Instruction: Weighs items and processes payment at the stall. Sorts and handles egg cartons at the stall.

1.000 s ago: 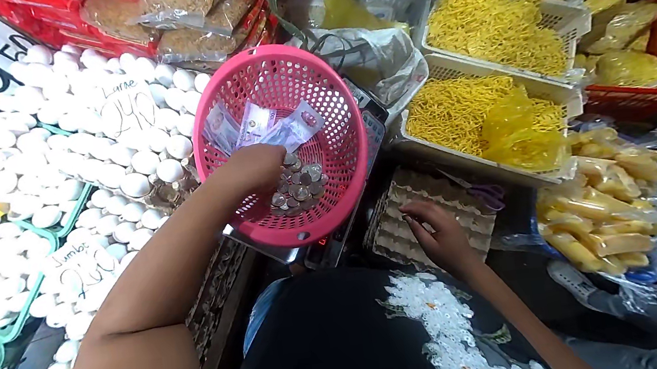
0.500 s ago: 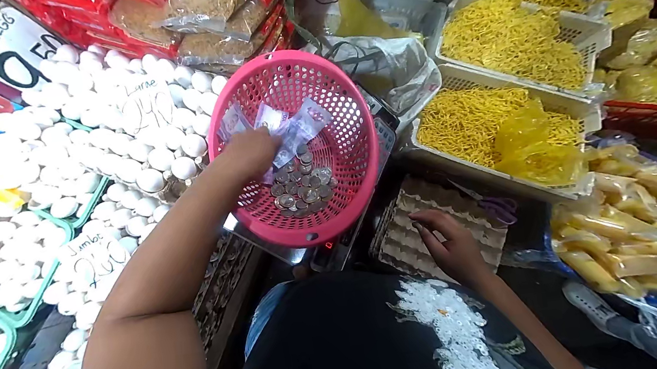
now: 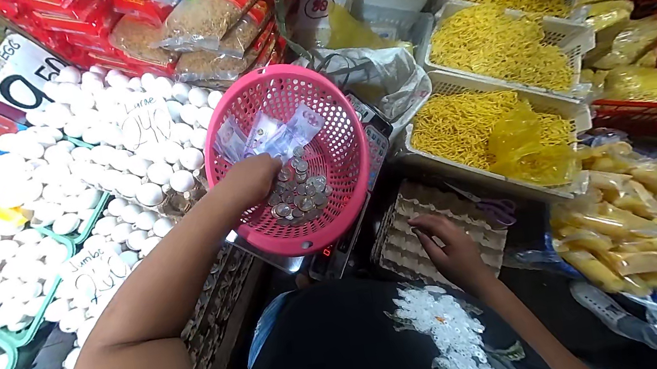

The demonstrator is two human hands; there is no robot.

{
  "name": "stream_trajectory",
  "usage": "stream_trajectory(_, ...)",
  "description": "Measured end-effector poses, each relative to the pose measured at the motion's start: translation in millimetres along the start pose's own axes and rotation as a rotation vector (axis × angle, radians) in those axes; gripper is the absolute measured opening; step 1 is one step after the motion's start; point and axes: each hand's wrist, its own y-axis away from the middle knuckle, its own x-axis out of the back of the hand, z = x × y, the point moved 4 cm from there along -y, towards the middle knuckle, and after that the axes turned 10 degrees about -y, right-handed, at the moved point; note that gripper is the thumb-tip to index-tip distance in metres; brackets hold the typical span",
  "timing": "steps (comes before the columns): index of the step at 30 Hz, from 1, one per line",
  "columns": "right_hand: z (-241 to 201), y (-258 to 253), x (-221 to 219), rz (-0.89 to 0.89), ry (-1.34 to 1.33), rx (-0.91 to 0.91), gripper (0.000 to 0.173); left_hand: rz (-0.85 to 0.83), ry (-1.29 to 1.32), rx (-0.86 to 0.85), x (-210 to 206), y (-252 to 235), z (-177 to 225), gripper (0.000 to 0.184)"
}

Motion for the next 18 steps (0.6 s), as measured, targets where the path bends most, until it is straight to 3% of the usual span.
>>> stream_trajectory(3,2.9,2.7,1.5,0.016,0.005,0.001,0.028,-0.002,-0.083,0.132,3.2,-1.6,-3.8,0.027)
stream_trajectory(8,5.7,-3.3,15.7,0.048,0.0,-0.063,0.03,0.046,0.015,0.002,-1.2,8.1,12.8,0.026)
stream_trajectory(13,26.7,-42.9,76.9,0.221,-0.111,-0.362,0.034,-0.038,-0.01,0.006,-4.7,-4.3,15.1,0.025)
stream_trajectory(18,86.1,-103.1,140.9,0.466,-0.213,-0.625,0.038,-0.158,-0.117,0.076,-1.4,-6.7,17.9,0.026)
